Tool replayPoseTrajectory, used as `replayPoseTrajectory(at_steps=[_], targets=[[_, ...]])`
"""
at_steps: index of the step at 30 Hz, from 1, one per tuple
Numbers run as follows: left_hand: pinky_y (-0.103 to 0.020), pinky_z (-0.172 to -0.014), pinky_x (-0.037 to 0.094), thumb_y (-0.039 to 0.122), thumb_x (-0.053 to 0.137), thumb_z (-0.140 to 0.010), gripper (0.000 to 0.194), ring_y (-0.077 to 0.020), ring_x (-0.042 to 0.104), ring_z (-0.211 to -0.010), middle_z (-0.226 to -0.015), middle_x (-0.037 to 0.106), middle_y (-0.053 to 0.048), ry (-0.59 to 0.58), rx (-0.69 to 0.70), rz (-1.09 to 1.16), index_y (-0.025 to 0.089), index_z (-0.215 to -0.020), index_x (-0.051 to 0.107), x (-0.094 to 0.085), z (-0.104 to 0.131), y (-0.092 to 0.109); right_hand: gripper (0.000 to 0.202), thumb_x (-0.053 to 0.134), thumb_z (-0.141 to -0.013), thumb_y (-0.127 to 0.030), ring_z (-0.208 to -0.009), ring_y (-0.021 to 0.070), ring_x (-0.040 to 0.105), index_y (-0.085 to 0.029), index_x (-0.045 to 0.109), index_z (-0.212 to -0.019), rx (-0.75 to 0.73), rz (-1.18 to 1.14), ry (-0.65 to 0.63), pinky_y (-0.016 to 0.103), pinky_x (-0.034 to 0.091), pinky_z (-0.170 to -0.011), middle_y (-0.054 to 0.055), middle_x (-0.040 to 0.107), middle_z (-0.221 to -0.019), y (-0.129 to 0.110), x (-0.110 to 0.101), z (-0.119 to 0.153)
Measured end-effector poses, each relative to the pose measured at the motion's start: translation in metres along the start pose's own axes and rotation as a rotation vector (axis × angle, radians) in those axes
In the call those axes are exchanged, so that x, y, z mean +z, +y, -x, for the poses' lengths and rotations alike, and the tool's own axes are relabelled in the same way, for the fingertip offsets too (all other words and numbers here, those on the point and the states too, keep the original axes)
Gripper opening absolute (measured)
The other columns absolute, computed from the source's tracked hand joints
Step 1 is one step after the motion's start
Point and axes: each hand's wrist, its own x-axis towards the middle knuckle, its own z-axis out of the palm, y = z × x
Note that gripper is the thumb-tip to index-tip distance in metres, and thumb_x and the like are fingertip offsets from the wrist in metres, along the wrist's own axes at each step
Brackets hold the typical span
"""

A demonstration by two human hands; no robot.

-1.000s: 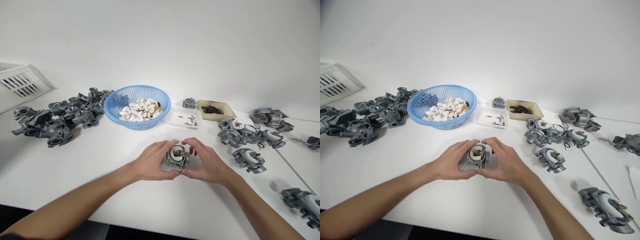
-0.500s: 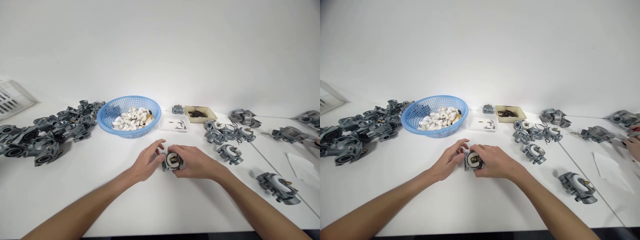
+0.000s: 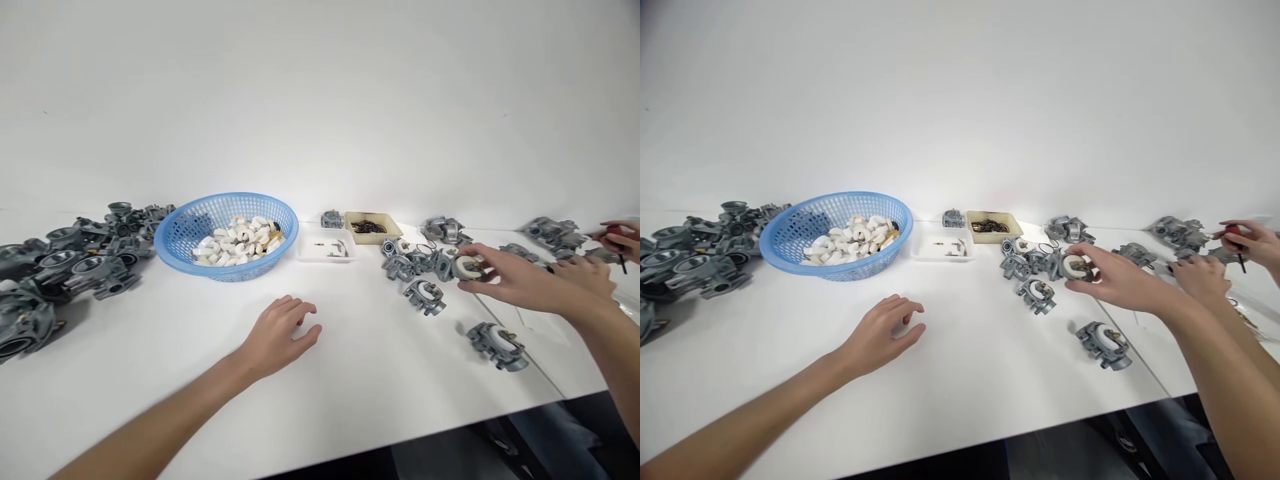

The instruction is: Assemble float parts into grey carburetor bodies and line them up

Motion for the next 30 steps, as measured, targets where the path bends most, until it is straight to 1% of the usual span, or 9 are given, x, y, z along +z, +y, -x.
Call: replayPoseTrajectory(at_steps=[2, 5, 9, 13, 17, 22, 25, 27, 30], targets=[[-0.041, -0.080, 0.048, 0.038, 0.056, -0.097, 0.024, -0.0218, 0.058, -0.078, -0.076, 0.060, 0.000, 0.011, 0.026, -0.017, 0.020, -0.109, 0.066, 0.001, 0.000, -0.001, 0.056, 0.064, -0.090, -0.056, -0.108, 0.0349, 0.067, -0.020, 0.053, -0.131, 0.036, 0.006, -0.014, 0.039, 0.054, -0.086, 0.018, 0.064, -0.135, 0.020, 0.003, 0.001], [-0.040, -0.079, 0.048, 0.037, 0.056, -0.098, 0.023, -0.0212, 0.058, -0.077, -0.076, 0.059, 0.000, 0.028, 0.044, -0.040, 0.020, -0.111, 0.065, 0.001, 0.001, -0.002, 0.047, 0.065, -0.090, -0.052, -0.110, 0.0336, 0.068, -0.021, 0.057, -0.124, 0.063, -0.063, -0.048, 0.036, 0.054, -0.085, 0.018, 0.065, -0.134, 0.036, 0.017, 0.003], [-0.039, -0.077, 0.049, 0.036, 0.057, -0.097, 0.023, -0.0200, 0.057, -0.074, -0.075, 0.058, 0.001, 0.039, 0.055, -0.060, 0.020, -0.112, 0.065, 0.001, 0.001, -0.003, 0.046, 0.060, -0.093, -0.054, -0.104, 0.0308, 0.070, -0.021, 0.058, -0.126, 0.110, -0.131, -0.071, 0.035, 0.054, -0.082, 0.018, 0.064, -0.135, 0.042, 0.032, 0.010], [-0.038, -0.076, 0.049, 0.035, 0.057, -0.098, 0.024, -0.0200, 0.057, -0.073, -0.074, 0.057, 0.001, 0.046, 0.066, -0.068, 0.020, -0.115, 0.064, 0.000, 0.001, -0.002, 0.043, 0.051, -0.099, -0.052, -0.100, 0.0267, 0.071, -0.021, 0.058, -0.128, 0.088, -0.160, -0.070, 0.032, 0.052, -0.081, 0.017, 0.063, -0.138, 0.045, 0.036, 0.016], [-0.037, -0.074, 0.049, 0.035, 0.057, -0.098, 0.024, -0.0199, 0.057, -0.071, -0.072, 0.056, 0.002, 0.058, 0.083, -0.076, 0.020, -0.116, 0.064, 0.001, 0.000, -0.003, 0.041, 0.054, -0.098, -0.050, -0.096, 0.0256, 0.073, -0.021, 0.063, -0.125, 0.090, -0.176, -0.018, 0.031, 0.052, -0.078, 0.018, 0.067, -0.133, 0.053, 0.039, 0.014], [-0.037, -0.074, 0.050, 0.035, 0.059, -0.096, 0.023, -0.0197, 0.058, -0.070, -0.070, 0.057, 0.002, 0.090, 0.107, -0.117, 0.020, -0.114, 0.064, 0.001, 0.000, -0.002, 0.036, 0.062, -0.092, -0.046, -0.093, 0.0264, 0.074, -0.020, 0.066, -0.117, 0.121, -0.197, 0.000, 0.034, 0.052, -0.077, 0.019, 0.071, -0.126, 0.068, 0.049, 0.008], [-0.035, -0.073, 0.051, 0.034, 0.062, -0.095, 0.024, -0.0190, 0.059, -0.070, -0.070, 0.059, 0.003, 0.113, 0.137, -0.145, 0.020, -0.114, 0.064, 0.000, 0.000, -0.001, 0.040, 0.061, -0.091, -0.053, -0.085, 0.0269, 0.074, -0.020, 0.066, -0.114, 0.121, -0.205, 0.053, 0.038, 0.050, -0.073, 0.022, 0.072, -0.122, 0.074, 0.060, 0.007], [-0.034, -0.071, 0.052, 0.033, 0.063, -0.094, 0.024, -0.0185, 0.060, -0.068, -0.069, 0.060, 0.003, 0.136, 0.169, -0.162, 0.019, -0.113, 0.064, 0.000, 0.000, -0.001, 0.048, 0.054, -0.091, -0.063, -0.085, 0.0292, 0.074, -0.023, 0.063, -0.115, 0.138, -0.178, 0.155, 0.042, 0.049, -0.074, 0.023, 0.071, -0.121, 0.076, 0.068, 0.008], [-0.031, -0.067, 0.051, 0.032, 0.061, -0.094, 0.022, -0.0168, 0.060, -0.064, -0.068, 0.062, 0.002, 0.192, 0.241, -0.188, 0.018, -0.110, 0.065, 0.000, 0.000, 0.003, 0.050, 0.050, -0.091, -0.066, -0.094, 0.0355, 0.073, -0.024, 0.059, -0.118, 0.158, -0.170, 0.127, 0.046, 0.049, -0.078, 0.025, 0.071, -0.119, 0.074, 0.078, 0.009]])
